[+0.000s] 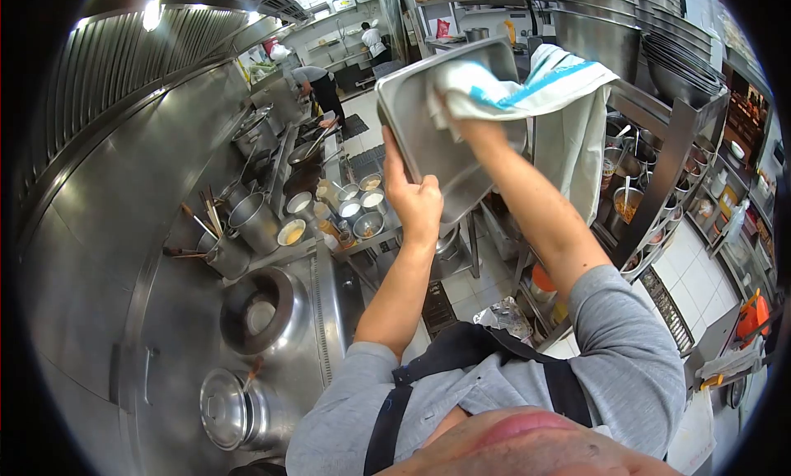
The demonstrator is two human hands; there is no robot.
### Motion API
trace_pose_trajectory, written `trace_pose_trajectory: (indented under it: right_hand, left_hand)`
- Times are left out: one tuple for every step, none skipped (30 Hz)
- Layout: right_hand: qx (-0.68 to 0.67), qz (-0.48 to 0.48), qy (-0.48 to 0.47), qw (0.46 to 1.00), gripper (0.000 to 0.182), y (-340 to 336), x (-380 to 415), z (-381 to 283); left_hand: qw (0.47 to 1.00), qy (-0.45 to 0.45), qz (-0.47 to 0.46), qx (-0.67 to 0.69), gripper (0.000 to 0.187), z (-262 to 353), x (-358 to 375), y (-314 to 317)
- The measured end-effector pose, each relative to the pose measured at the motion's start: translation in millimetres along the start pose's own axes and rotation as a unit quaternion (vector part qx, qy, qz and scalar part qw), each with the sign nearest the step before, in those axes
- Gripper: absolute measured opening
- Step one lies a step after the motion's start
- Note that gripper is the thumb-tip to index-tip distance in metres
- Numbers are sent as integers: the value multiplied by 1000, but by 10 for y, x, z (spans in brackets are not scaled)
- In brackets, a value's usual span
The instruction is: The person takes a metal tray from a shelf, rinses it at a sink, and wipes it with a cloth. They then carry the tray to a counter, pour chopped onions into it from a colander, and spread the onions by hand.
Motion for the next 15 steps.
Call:
trace_pose_trajectory:
  right_hand:
    - [-63, -59, 146, 985, 35, -63, -133, 231]
    - [-10, -24, 202, 979, 35, -67, -192, 702]
    - [21, 75, 97, 992, 37, -133, -92, 917]
    - [55, 18, 82, 995, 34, -197, -99, 790]
    - [58, -70, 117, 989, 32, -266, -58, 580]
    - [59, -156, 149, 975, 30, -257, 35, 424]
    - [302, -187, -57, 933, 27, -114, 70, 194]
    - [-49, -348, 193, 916, 26, 72, 258, 511]
    - [83, -281, 75, 953, 28, 16, 238, 436]
    - [210, -202, -47, 955, 30, -36, 251, 256]
    - [206, -205, -45, 956, 30, 4, 323, 259]
    - [186, -206, -78, 958, 27, 64, 408, 188]
    - [167, -205, -112, 958, 27, 95, 476, 66]
    - [168, -204, -111, 958, 27, 107, 581, -55]
    - [94, -181, -118, 972, 27, 61, 722, -278]
  left_hand:
    - [1000, -4, 10, 23, 88, 99, 33, -44]
    - [1000, -11, 11, 19, 88, 163, 40, -68]
    - [999, 32, 13, -11, 88, 302, 47, -105]
    - [996, 75, 15, -42, 88, 419, 57, -131]
    - [995, 87, 23, -36, 87, 445, 43, -156]
    - [993, 98, 39, -59, 87, 520, 14, -193]
    - [993, 105, 42, -36, 87, 513, -14, -211]
    - [992, 114, 44, -12, 87, 498, -37, -224]
    - [993, 111, 44, -15, 87, 469, -44, -217]
    - [993, 109, 37, -6, 87, 439, -51, -196]
    - [994, 106, 28, 2, 87, 409, -44, -181]
    - [994, 104, 26, -2, 87, 376, -38, -169]
    - [993, 110, 35, -8, 87, 351, -43, -156]
    - [992, 117, 46, -10, 88, 323, -53, -136]
    - [992, 115, 47, -1, 88, 271, -56, -108]
Point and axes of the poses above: each hand's wrist, its own x-axis away from the middle knuckle, its own y-axis out of the palm, z = x × y, the point moved 9 cm from there along -x, towards the middle knuckle, and after that the axes turned 2 degrees about y, right-handed, at the moved point
